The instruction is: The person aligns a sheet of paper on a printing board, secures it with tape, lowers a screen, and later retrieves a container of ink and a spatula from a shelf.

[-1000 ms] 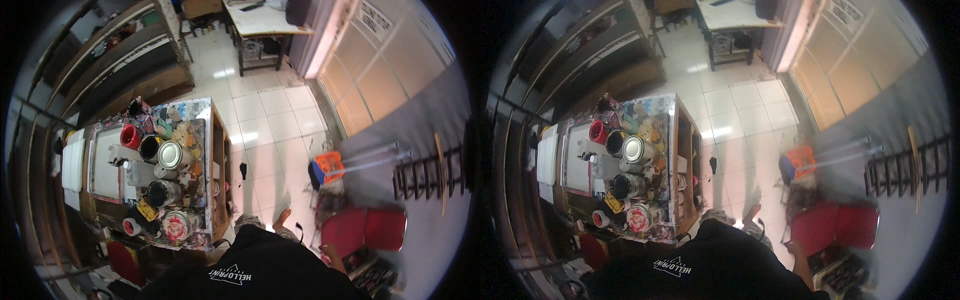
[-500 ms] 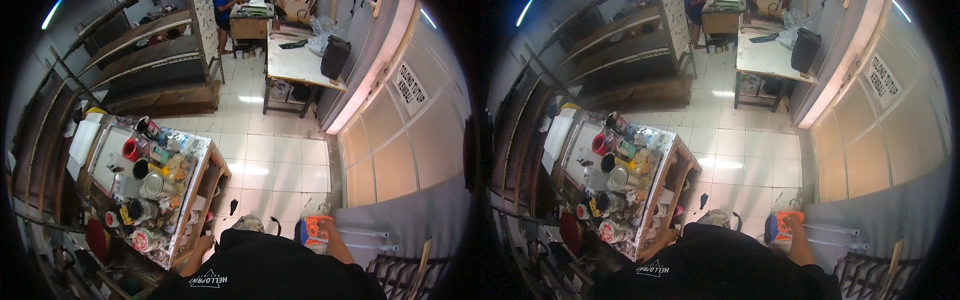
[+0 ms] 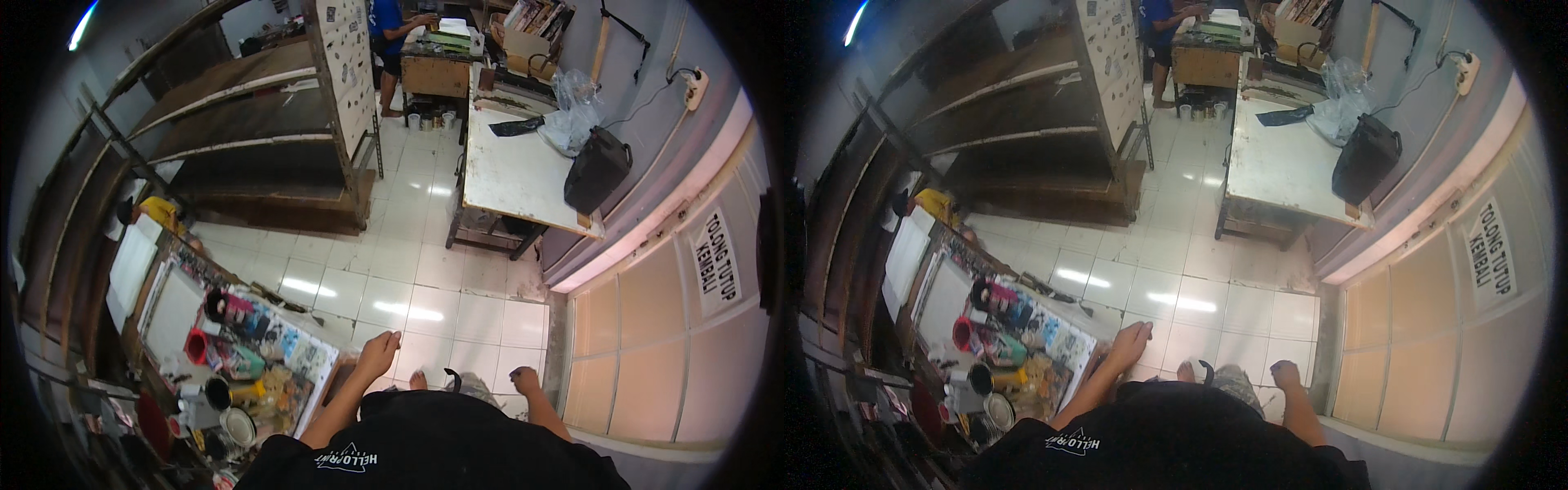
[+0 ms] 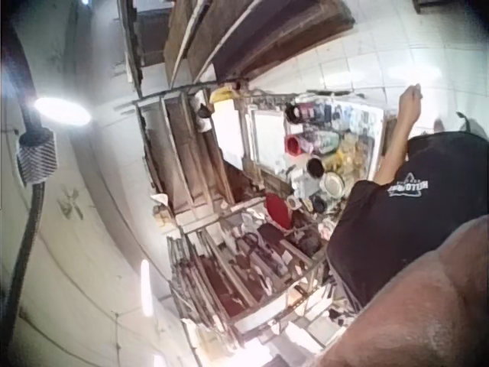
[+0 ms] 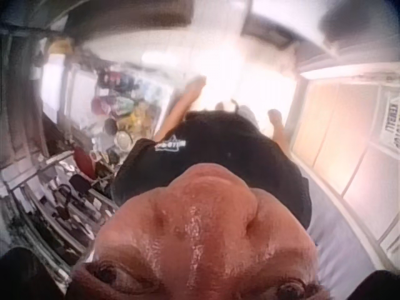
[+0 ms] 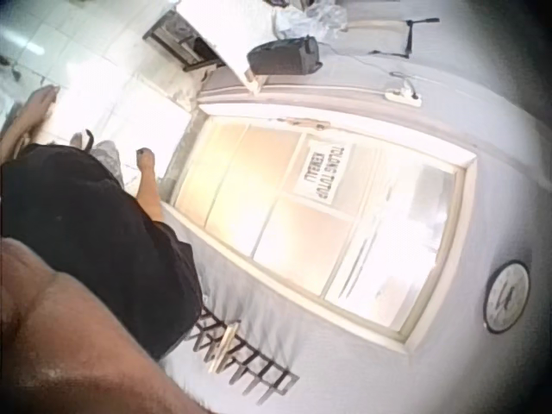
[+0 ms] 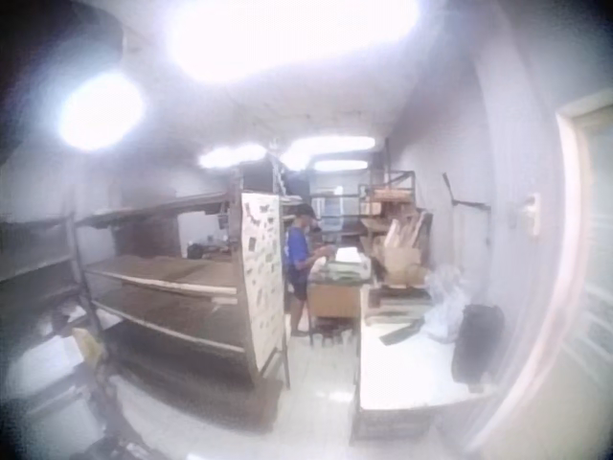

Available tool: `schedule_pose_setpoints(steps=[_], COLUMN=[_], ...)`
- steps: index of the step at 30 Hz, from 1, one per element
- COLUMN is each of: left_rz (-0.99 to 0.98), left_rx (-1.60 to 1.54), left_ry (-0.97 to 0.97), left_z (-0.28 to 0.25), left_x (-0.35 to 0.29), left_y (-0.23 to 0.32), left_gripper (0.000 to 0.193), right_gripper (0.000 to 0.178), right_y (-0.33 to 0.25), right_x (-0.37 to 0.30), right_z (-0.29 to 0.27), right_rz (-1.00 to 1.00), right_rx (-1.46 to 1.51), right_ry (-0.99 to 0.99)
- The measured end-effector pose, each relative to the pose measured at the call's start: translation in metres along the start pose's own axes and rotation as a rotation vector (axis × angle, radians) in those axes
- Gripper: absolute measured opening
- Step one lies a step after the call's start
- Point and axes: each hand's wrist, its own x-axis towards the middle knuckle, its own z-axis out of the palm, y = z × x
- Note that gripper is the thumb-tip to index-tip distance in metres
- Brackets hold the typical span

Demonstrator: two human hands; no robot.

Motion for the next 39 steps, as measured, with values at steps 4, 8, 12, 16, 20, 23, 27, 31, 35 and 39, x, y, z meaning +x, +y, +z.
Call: schedule_pose_setpoints(steps=[4,8,12,16,20,23,27,31,35,39], left_rz=[-0.017,-0.011,-0.132,-0.210,-0.223,-0.199,-0.275,-0.322,-0.256,-0.285], left_rx=[-0.008,0.066,0.076,0.068,0.089,0.080,-0.194,-0.303,-0.263,-0.357], left_ry=[0.063,0.125,0.159,0.150,0.184,0.159,0.086,-0.054,-0.131,-0.124], left_z=[-0.016,-0.029,-0.061,-0.102,-0.135,-0.160,-0.183,-0.221,-0.242,-0.248], left_x=[0.118,0.220,0.296,0.375,0.461,0.540,0.651,0.755,0.856,0.957], left_y=[0.035,0.028,0.036,0.041,0.024,0.016,0.019,0.060,0.079,0.095], left_gripper=[0.053,0.051,0.049,0.049,0.048,0.048,0.049,0.051,0.051,0.052], right_gripper=[0.024,0.027,0.031,0.035,0.045,0.055,0.062,0.065,0.066,0.063], right_y=[-0.040,-0.090,-0.181,-0.293,-0.398,-0.444,-0.494,-0.561,-0.586,-0.582], right_x=[0.105,0.223,0.352,0.466,0.560,0.635,0.730,0.816,0.920,1.039], right_z=[-0.051,-0.077,-0.098,-0.137,-0.168,-0.164,-0.157,-0.193,-0.213,-0.234], right_rz=[0.038,-0.088,-0.221,-0.492,-0.495,-0.451,-0.397,-0.388,-0.319,-0.219], right_rx=[0.030,0.127,0.136,0.143,0.187,0.334,0.362,0.357,0.409,0.395], right_ry=[0.141,0.182,0.030,-0.060,-0.099,-0.103,-0.134,-0.148,-0.075,-0.007])
